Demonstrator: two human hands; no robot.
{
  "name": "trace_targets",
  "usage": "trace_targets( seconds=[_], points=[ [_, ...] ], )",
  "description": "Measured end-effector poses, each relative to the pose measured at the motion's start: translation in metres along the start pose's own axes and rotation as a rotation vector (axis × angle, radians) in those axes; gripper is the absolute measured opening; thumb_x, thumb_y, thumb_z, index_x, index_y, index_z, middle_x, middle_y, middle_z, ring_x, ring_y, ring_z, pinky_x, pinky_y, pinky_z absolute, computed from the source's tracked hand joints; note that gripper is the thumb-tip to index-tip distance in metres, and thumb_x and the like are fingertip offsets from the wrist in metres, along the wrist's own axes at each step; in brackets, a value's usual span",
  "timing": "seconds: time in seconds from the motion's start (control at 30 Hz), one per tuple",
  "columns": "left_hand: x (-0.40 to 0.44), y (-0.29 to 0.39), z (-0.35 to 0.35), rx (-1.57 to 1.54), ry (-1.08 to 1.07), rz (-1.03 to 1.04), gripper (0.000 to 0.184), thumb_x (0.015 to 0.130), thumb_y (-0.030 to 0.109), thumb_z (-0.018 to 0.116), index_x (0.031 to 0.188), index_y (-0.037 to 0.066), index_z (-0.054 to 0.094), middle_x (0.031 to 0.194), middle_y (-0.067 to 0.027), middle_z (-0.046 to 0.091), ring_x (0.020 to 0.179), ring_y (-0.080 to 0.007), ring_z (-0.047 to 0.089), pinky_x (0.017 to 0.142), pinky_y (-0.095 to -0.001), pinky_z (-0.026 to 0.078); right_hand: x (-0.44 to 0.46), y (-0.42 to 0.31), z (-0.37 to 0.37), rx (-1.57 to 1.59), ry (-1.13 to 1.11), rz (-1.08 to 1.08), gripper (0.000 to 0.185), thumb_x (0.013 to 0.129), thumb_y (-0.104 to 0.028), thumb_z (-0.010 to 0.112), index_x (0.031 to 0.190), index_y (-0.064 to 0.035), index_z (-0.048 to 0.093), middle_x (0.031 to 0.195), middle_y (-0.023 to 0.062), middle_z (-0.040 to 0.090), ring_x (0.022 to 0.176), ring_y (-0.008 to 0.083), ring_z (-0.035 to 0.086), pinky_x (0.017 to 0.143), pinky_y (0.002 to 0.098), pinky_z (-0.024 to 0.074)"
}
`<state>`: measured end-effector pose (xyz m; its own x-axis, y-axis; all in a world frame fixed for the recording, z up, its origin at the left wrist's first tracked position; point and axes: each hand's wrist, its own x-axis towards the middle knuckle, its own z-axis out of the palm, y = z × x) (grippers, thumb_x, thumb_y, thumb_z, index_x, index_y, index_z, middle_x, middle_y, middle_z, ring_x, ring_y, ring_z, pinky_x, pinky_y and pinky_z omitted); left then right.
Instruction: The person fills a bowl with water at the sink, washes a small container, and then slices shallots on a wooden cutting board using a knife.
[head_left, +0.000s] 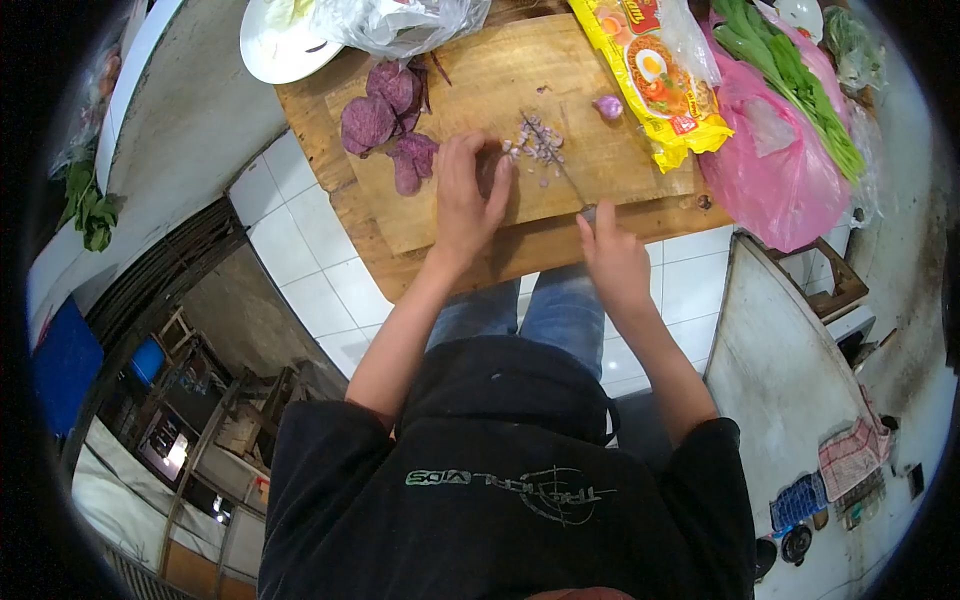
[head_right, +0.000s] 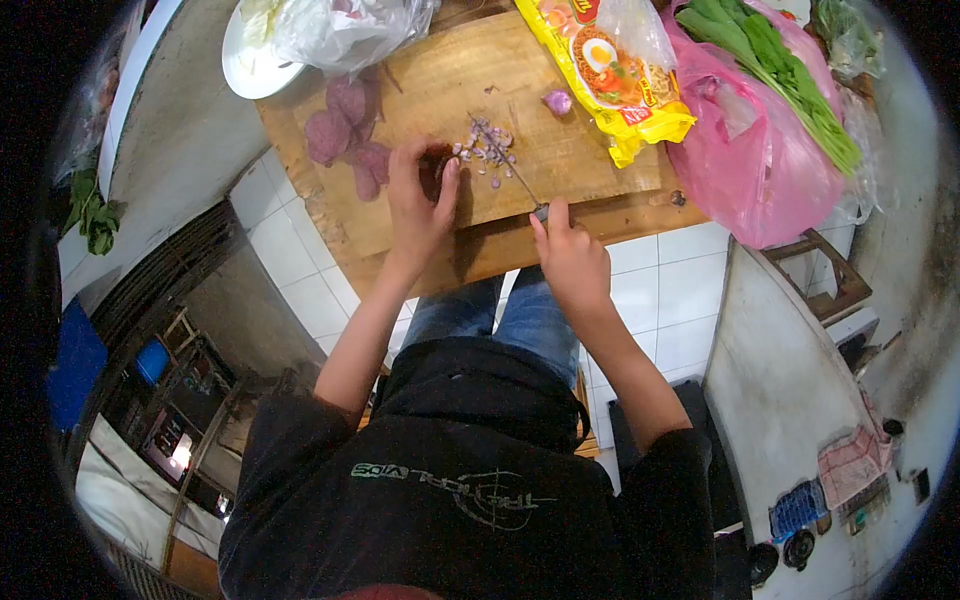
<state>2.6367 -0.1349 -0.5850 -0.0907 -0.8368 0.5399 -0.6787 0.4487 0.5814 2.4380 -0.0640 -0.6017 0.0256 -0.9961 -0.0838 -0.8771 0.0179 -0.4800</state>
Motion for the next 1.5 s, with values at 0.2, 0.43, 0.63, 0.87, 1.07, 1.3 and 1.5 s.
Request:
trace_targets(
  seconds=[0.2,0.43,0.63,0.87,1.07,1.3,1.5],
  points=[
    [-0.005,0.024,-0.018,-0.051,-0.027,-0.081,0.032,0.084,0.006,0.068,0.112,0.003,0.053,0.100,-0.0158,0.057,0.096,-0.0346,0.056,0.087,-0.0425,0.041,-0.025,-0.008,-0.031,0.408,0.110,-0.196,0.031,0.103,-0.038,0.048,0.107,-0.0077,0.047,0.059,0.0175,0.060,0.042,0.0348,0.057,0.038,0.0456,0.0442],
    [0.006,0.084,-0.061,0.022,-0.070,0.159,0.088,0.061,0.045,0.090,0.128,0.007,0.047,0.123,-0.0162,0.048,0.112,-0.0354,0.050,0.094,-0.0458,0.041,-0.072,-0.045,-0.100,1.299,-0.597,0.401,0.037,0.105,-0.048,0.039,0.100,-0.0117,0.044,0.056,-0.0010,0.038,0.037,0.0072,0.035,0.032,0.0248,0.0306],
    [0.025,0.085,-0.060,0.029,-0.013,0.135,0.085,0.067,0.048,0.086,0.131,0.009,0.046,0.125,-0.0171,0.045,0.115,-0.0368,0.045,0.096,-0.0491,0.037,-0.096,-0.059,-0.136,1.342,-0.639,0.395,0.040,0.105,-0.052,0.037,0.099,-0.0129,0.042,0.057,-0.0004,0.038,0.036,0.0072,0.032,0.033,0.0239,0.0301],
    [0.035,0.106,-0.071,0.099,-0.076,0.081,0.048,0.079,0.023,0.081,0.118,0.007,0.056,0.123,-0.0156,0.049,0.114,-0.0347,0.049,0.098,-0.0434,0.041,-0.119,-0.052,-0.146,1.112,-0.550,0.401,0.037,0.105,-0.047,0.041,0.097,-0.0106,0.044,0.056,0.0038,0.043,0.037,0.0141,0.039,0.034,0.0292,0.0331],
    [0.022,0.116,-0.078,0.043,-0.151,0.033,0.019,0.084,0.010,0.071,0.101,0.008,0.064,0.118,-0.0117,0.053,0.110,-0.0325,0.052,0.093,-0.0421,0.043,-0.122,-0.040,-0.131,0.319,0.034,0.004,0.031,0.103,-0.036,0.048,0.106,-0.0055,0.048,0.063,0.0248,0.061,0.055,0.0444,0.060,0.046,0.0523,0.0465],
    [0.017,0.117,-0.074,-0.008,-0.052,-0.017,0.021,0.086,0.007,0.068,0.105,0.004,0.061,0.112,-0.0151,0.055,0.105,-0.0345,0.054,0.091,-0.0426,0.043,-0.098,-0.027,-0.112,0.027,0.093,0.010,0.032,0.102,-0.036,0.051,0.107,-0.0050,0.047,0.058,0.0243,0.060,0.059,0.0454,0.063,0.050,0.0542,0.0495],
    [0.006,0.115,-0.086,-0.016,-0.073,0.004,0.017,0.087,0.005,0.066,0.103,0.002,0.061,0.109,-0.0157,0.055,0.103,-0.0346,0.054,0.089,-0.0422,0.043,-0.103,-0.021,-0.103,0.229,0.071,-0.044,0.033,0.101,-0.035,0.051,0.108,-0.0036,0.047,0.060,0.0250,0.060,0.060,0.0462,0.063,0.051,0.0541,0.0493]
  ],
)
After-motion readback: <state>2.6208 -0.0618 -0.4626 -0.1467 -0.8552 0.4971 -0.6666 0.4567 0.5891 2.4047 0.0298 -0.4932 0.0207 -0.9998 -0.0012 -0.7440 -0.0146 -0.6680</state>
